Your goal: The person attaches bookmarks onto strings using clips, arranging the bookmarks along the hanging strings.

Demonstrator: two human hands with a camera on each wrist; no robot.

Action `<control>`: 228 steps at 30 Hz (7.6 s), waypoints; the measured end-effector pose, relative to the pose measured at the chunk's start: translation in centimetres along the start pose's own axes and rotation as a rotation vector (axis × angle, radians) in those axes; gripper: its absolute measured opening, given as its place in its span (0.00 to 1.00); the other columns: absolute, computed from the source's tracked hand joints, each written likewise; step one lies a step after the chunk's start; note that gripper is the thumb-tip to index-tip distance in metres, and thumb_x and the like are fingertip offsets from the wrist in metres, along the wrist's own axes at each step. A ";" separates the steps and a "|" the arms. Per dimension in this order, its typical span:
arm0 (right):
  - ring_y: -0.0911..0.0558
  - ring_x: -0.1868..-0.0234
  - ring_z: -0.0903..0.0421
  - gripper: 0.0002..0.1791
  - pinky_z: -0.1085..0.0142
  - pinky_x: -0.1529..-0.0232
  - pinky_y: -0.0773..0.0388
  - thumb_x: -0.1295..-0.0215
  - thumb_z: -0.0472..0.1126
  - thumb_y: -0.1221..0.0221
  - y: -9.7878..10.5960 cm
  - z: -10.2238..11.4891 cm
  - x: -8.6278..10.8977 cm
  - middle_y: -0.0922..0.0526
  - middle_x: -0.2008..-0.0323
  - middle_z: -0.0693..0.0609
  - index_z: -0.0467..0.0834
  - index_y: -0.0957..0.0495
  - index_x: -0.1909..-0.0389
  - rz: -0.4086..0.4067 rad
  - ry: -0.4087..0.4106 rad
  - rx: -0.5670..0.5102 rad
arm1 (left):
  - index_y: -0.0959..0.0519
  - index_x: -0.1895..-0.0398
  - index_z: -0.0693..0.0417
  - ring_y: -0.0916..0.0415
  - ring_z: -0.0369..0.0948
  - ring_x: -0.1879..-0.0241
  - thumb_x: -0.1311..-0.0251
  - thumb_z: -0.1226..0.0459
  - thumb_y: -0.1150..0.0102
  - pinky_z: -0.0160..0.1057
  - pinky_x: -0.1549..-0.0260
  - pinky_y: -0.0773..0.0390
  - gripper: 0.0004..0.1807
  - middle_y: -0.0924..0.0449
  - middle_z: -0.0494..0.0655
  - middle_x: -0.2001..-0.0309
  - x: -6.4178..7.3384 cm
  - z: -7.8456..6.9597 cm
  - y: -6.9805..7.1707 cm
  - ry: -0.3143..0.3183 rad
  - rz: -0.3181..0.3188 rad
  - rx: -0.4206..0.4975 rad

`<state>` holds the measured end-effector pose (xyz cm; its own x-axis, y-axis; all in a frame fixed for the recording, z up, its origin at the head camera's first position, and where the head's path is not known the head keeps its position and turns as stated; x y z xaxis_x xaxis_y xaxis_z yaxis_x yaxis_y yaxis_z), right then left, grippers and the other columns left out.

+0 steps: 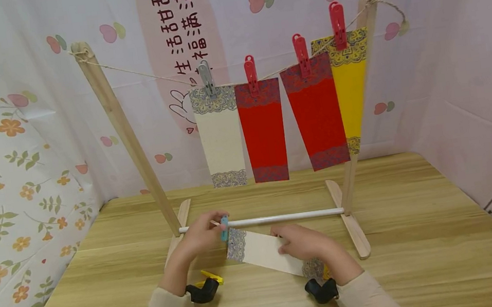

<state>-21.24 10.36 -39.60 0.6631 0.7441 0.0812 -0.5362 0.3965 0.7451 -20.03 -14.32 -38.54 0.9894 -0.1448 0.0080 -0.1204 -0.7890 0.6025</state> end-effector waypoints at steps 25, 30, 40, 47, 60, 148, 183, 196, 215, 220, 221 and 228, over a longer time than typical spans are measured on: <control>0.33 0.69 0.62 0.05 0.69 0.67 0.34 0.29 0.34 0.45 0.3 0.2 -0.3 0.31 0.71 0.54 0.42 0.31 0.64 -0.032 0.073 -0.064 | 0.22 0.43 0.62 0.21 0.53 0.53 0.34 0.72 0.42 0.40 0.65 0.19 0.16 0.22 0.57 0.53 1.3 -1.6 3.6 -0.026 -0.188 0.082; 0.30 0.67 0.62 0.03 0.69 0.66 0.32 0.28 0.34 0.45 0.4 0.5 -0.2 0.28 0.68 0.55 0.43 0.30 0.61 -0.050 0.066 -0.068 | 0.21 0.44 0.62 0.21 0.52 0.53 0.36 0.73 0.41 0.42 0.61 0.18 0.16 0.22 0.58 0.53 1.6 -2.1 4.1 -0.059 -0.200 0.080; 0.31 0.68 0.63 0.03 0.69 0.67 0.34 0.28 0.34 0.45 0.8 2.1 0.4 0.27 0.67 0.54 0.43 0.30 0.60 -0.087 0.092 -0.061 | 0.22 0.43 0.62 0.22 0.50 0.51 0.35 0.72 0.41 0.39 0.61 0.22 0.17 0.17 0.55 0.53 2.9 -3.8 5.0 -0.099 -0.283 0.046; 0.29 0.66 0.62 0.02 0.69 0.64 0.31 0.28 0.35 0.46 1.0 2.7 0.4 0.26 0.66 0.55 0.44 0.29 0.59 -0.105 0.107 -0.055 | 0.22 0.42 0.60 0.23 0.51 0.50 0.35 0.72 0.41 0.38 0.62 0.23 0.18 0.18 0.57 0.51 3.7 -4.5 6.1 -0.120 -0.330 0.117; 0.24 0.67 0.58 0.04 0.68 0.66 0.24 0.27 0.37 0.46 1.3 3.5 -0.2 0.21 0.62 0.50 0.44 0.27 0.55 -0.185 0.147 -0.162 | 0.23 0.39 0.58 0.24 0.51 0.46 0.31 0.71 0.45 0.35 0.56 0.24 0.19 0.21 0.59 0.47 4.2 -5.0 8.8 -0.170 -0.426 0.173; 0.19 0.57 0.52 0.11 0.71 0.61 0.21 0.35 0.29 0.39 4.4 14.7 -8.9 0.16 0.54 0.37 0.33 0.24 0.53 -0.926 0.225 -0.688 | 0.15 0.56 0.60 0.22 0.34 0.61 0.39 0.73 0.36 0.26 0.68 0.21 0.09 0.16 0.41 0.64 0.0 -22.2 18.4 -0.684 -0.662 0.061; 0.25 0.67 0.61 0.09 0.74 0.68 0.29 0.37 0.29 0.37 6.3 14.8 -9.8 0.18 0.64 0.41 0.32 0.22 0.56 -1.053 0.214 -0.675 | 0.15 0.52 0.60 0.23 0.33 0.63 0.38 0.72 0.37 0.25 0.63 0.25 0.12 0.15 0.54 0.62 -0.2 -21.8 18.1 -0.594 -0.592 -0.029; 0.25 0.71 0.63 0.10 0.75 0.72 0.27 0.37 0.31 0.36 6.1 13.9 -9.0 0.19 0.65 0.40 0.30 0.21 0.57 -1.044 0.253 -0.661 | 0.19 0.42 0.56 0.23 0.40 0.51 0.36 0.68 0.38 0.32 0.41 0.30 0.18 0.16 0.55 0.48 -0.6 -21.5 18.2 -0.558 -0.531 -0.042; 0.23 0.67 0.63 0.11 0.75 0.70 0.28 0.38 0.31 0.35 5.6 10.8 -5.6 0.17 0.61 0.37 0.34 0.21 0.56 -0.961 0.236 -0.521 | 0.16 0.48 0.57 0.26 0.35 0.49 0.35 0.66 0.38 0.25 0.73 0.27 0.13 0.15 0.48 0.48 2.0 -20.4 18.1 -0.616 -0.628 0.097; 0.21 0.67 0.64 0.11 0.74 0.66 0.24 0.37 0.32 0.35 5.3 9.0 -3.9 0.18 0.61 0.38 0.34 0.22 0.55 -0.885 0.204 -0.451 | 0.17 0.49 0.64 0.25 0.38 0.51 0.35 0.70 0.39 0.24 0.81 0.34 0.13 0.14 0.43 0.54 3.5 -17.6 17.4 -0.716 -0.680 0.169; 0.22 0.67 0.64 0.11 0.74 0.65 0.24 0.37 0.32 0.35 5.2 8.6 -3.6 0.18 0.61 0.38 0.34 0.22 0.54 -0.871 0.193 -0.432 | 0.17 0.49 0.65 0.24 0.38 0.51 0.35 0.70 0.39 0.23 0.79 0.30 0.13 0.14 0.44 0.54 3.8 -16.9 17.2 -0.718 -0.682 0.177; 0.23 0.64 0.54 0.10 0.70 0.62 0.25 0.35 0.34 0.36 4.7 5.2 -0.9 0.18 0.61 0.41 0.36 0.22 0.55 -0.793 0.008 -0.264 | 0.18 0.47 0.65 0.21 0.34 0.54 0.37 0.73 0.38 0.25 0.66 0.19 0.15 0.15 0.33 0.56 5.9 -11.7 14.8 -0.604 -0.658 0.160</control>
<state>-21.66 8.78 -32.76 0.8923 0.1948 -0.4073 -0.0177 0.9165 0.3996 -15.05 -19.89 -20.22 0.6570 0.1113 -0.7457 0.3998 -0.8900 0.2194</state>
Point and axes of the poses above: each hand's wrist, its own x-axis away from the middle knuckle, its own y-axis out of the back of the hand, z = x × y, the point moved 2 cm from there along -x, towards the middle knuckle
